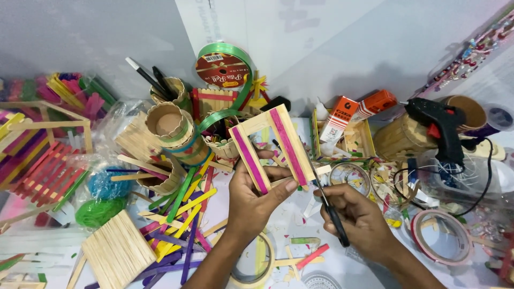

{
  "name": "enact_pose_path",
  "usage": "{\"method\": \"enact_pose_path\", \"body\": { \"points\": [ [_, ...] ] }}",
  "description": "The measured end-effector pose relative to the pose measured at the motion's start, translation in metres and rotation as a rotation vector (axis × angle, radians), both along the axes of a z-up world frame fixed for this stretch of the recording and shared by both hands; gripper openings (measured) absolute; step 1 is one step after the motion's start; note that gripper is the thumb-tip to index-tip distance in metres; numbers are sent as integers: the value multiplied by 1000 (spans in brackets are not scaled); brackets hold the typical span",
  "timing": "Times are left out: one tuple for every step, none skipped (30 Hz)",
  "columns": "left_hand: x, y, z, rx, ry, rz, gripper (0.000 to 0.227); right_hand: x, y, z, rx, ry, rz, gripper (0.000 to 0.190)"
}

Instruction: Assembling a decorative frame using popsicle sticks, glue, and scissors for trimming.

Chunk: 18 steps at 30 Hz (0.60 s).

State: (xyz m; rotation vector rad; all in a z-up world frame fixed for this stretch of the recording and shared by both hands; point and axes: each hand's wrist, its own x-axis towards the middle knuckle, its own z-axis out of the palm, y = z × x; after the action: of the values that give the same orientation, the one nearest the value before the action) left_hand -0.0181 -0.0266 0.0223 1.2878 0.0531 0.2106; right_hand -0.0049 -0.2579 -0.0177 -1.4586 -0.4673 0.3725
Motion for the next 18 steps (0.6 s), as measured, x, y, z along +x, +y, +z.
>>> {"method": "enact_pose_path", "body": {
  "points": [
    [0,0,-1,0,1,0,52,0,0,-1,0,1,0,46],
    [0,-1,-3,-16,0,-2,52,-1,-1,-1,29,13,-5,46],
    [1,-1,-4,-32,-2,-4,53,-1,-1,-2,58,26,-10,46],
    [0,-1,-3,-32,-2,-3,53,0,-1,-3,58,26,-10,46],
    [0,-1,-3,-26,-1,0,53,0,-2,-3,41,2,-6,47],
    [0,-1,-3,-21,1,2,54,1,-2,-4,24,-22,-3,49],
    [0,-1,-3,-20,0,2,54,0,-2,-4,24,-22,-3,49],
    [1,-1,-4,-39,0,2,53,0,-2,-4,36,-8,-8,49],
    [1,-2,-5,-57,0,2,53,-1,-2,-5,49,7,-13,49],
    [1,-1,-4,-58,0,2,53,-1,-3,-6,48,7,-13,49],
    [1,-1,-3,-46,-14,1,52,-1,-3,-8,55,-7,-9,48],
    [0,-1,-1,-34,-28,0,51,0,-3,-9,62,-21,-6,48],
    [0,-1,-1,-34,-28,0,51,0,-4,-10,62,-21,-5,48],
    [0,-1,-1,-63,-3,-1,52,-1,-4,-11,54,-34,-6,48],
    [0,-1,-1,-93,22,-3,52,-1,-5,-11,46,-46,-7,48],
    [0,-1,-1,-93,22,-3,52,0,-6,-13,46,-46,-7,48],
    [0,-1,-1,-99,22,-6,52,0,-6,-14,41,-53,6,47],
    [0,-1,-1,-105,22,-9,52,0,-7,-16,35,-59,19,47]
  ]
}}
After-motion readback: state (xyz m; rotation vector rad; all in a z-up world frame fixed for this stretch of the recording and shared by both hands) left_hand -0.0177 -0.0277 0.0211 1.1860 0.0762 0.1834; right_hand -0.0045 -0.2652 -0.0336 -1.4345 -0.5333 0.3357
